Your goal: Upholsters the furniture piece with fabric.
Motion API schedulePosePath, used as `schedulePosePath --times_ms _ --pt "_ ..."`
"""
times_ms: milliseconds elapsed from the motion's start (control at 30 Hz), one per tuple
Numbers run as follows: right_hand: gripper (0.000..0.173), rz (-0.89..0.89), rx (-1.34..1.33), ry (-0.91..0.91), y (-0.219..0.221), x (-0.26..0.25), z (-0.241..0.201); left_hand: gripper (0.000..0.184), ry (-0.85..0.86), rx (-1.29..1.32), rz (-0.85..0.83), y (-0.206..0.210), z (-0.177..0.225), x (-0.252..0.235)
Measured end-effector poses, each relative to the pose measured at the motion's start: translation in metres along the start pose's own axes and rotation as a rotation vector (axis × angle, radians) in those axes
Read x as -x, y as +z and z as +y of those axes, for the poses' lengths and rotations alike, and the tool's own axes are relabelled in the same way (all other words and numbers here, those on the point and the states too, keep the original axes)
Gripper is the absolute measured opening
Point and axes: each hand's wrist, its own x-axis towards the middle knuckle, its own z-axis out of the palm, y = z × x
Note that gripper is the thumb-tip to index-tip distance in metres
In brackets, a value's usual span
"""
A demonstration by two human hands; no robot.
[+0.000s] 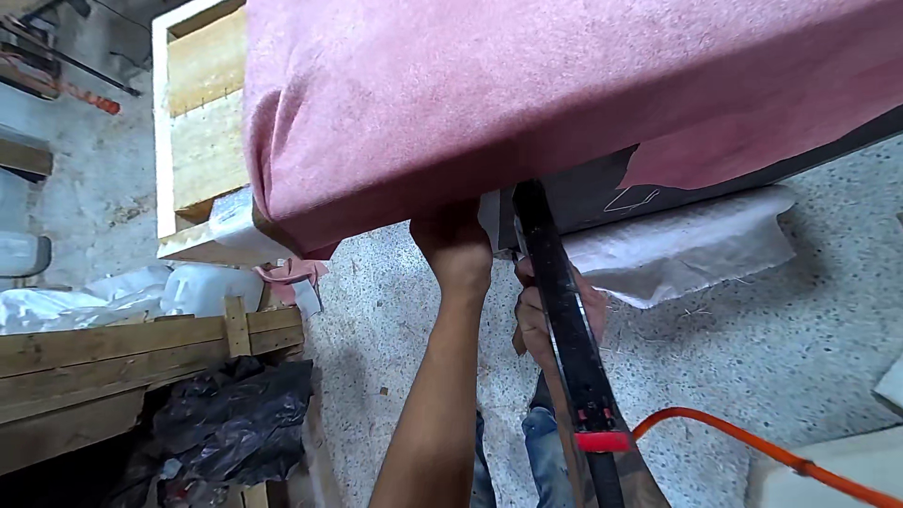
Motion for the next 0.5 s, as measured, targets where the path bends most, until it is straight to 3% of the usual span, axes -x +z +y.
schedulePosePath --times_ms 167,333,400,500 --pt "0.041 -0.065 -0.162 0.096 0.017 -0.024 0.024 0.026 0.031 -0.092 -0.060 -0.007 0.008 -0.010" --pt "0.051 -0.034 -0.015 0.015 -0.011 -0.018 0.036 0.019 0.056 -0.258 -0.006 -0.014 0.007 -0.013" --pt "0.049 -0.035 -0.083 0.033 0.001 -0.025 0.045 0.010 -0.009 -0.411 0.042 -0.034 0.006 -0.014" --pt "0.045 -0.074 -0.121 0.122 0.001 -0.036 0.059 0.012 -0.088 -0.449 0.046 -0.087 0.002 -0.014"
